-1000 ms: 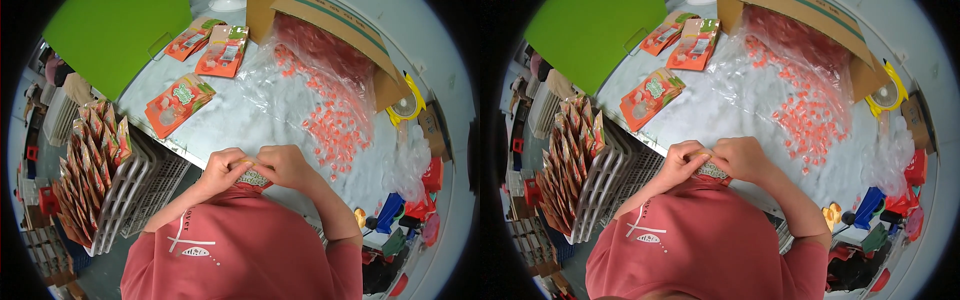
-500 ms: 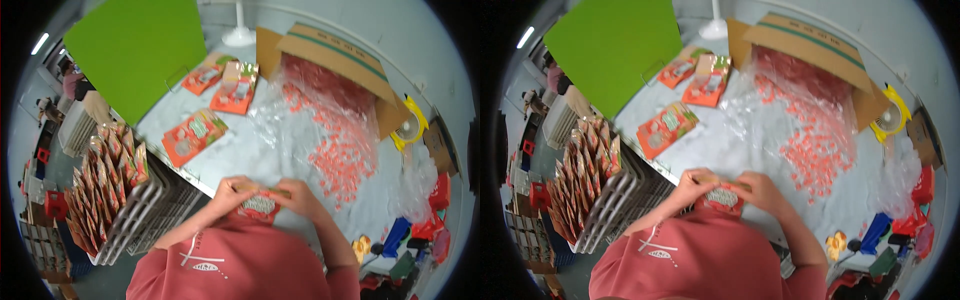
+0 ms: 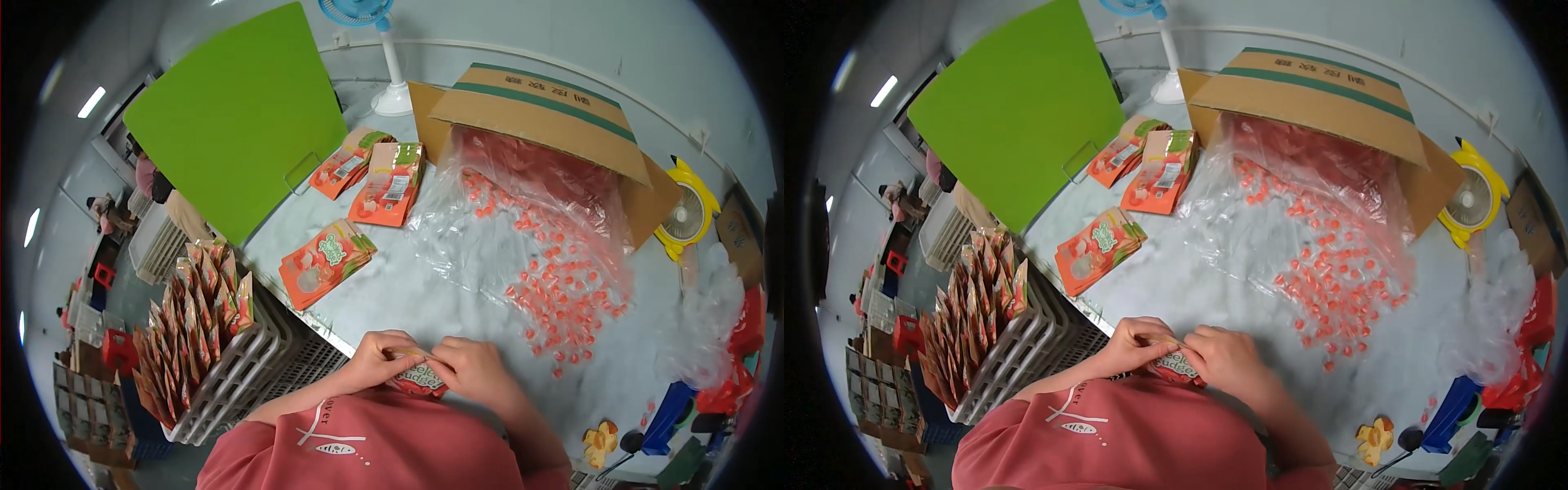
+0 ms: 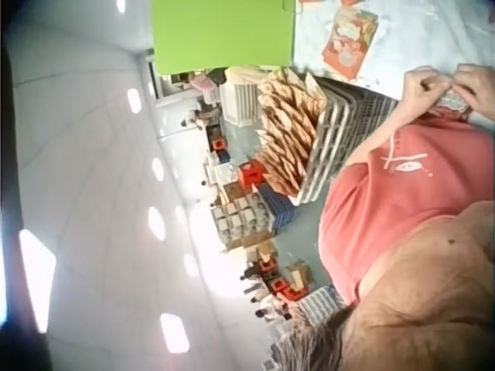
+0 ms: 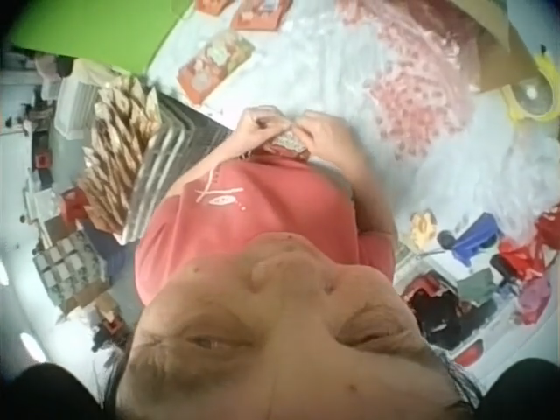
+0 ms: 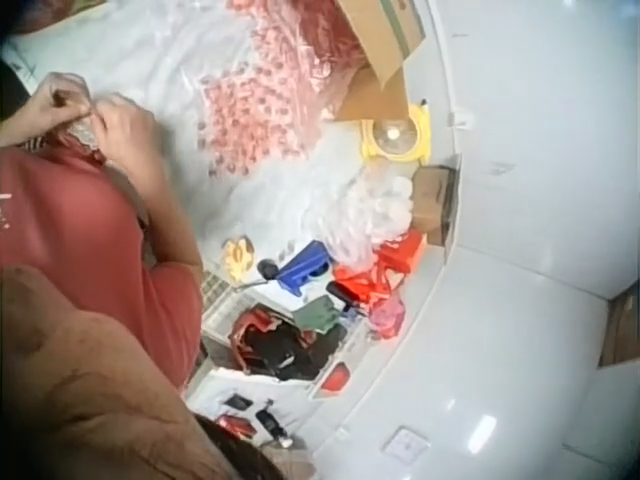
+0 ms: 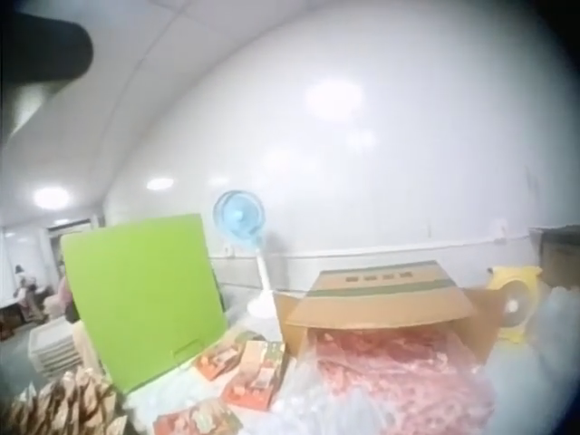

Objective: Manually packaging individual candies into printed plastic bags in a factory setting.

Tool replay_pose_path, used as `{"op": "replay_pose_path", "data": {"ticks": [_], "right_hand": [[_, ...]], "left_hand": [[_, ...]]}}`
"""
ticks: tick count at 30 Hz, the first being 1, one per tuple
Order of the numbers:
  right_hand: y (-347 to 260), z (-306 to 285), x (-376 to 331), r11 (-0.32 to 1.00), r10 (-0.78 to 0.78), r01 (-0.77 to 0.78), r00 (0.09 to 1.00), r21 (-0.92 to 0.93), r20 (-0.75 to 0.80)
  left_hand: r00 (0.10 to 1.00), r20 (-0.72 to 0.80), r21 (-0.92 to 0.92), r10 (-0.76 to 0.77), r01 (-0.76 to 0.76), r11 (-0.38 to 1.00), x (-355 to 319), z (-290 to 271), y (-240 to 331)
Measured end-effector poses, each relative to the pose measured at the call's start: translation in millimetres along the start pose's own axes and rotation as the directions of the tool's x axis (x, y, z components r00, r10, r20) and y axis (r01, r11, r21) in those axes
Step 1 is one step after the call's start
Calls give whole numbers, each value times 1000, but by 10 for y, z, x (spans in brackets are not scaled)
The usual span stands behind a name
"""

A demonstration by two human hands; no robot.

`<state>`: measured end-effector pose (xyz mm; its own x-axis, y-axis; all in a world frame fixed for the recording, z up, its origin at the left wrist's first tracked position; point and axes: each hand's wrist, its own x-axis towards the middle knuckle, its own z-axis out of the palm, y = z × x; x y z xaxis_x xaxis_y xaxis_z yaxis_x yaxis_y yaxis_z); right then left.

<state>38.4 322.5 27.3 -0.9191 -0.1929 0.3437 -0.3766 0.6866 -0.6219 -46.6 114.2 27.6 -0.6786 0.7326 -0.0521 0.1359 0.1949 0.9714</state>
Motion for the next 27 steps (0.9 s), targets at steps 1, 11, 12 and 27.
{"op": "replay_pose_path", "data": {"ticks": [1, 11, 12, 27], "right_hand": [[-3, -1, 1, 1000, 0, -1, 999, -11, -45], [167, 25, 3, 1000, 1, -1, 999, 0, -32], [199, 11, -9, 997, -10, 10, 1000, 78, -1], [407, 185, -343, 813, 275, -200, 960, 547, -58]], "left_hand": [[1000, 23, 16, 13, -13, 1000, 26, -17, -22], [993, 114, -16, -30, 32, 999, 118, -26, -33], [991, 124, -1, -57, 58, 998, 102, -31, -5], [988, -63, 170, 140, -128, 977, -32, -341, -194]]}}
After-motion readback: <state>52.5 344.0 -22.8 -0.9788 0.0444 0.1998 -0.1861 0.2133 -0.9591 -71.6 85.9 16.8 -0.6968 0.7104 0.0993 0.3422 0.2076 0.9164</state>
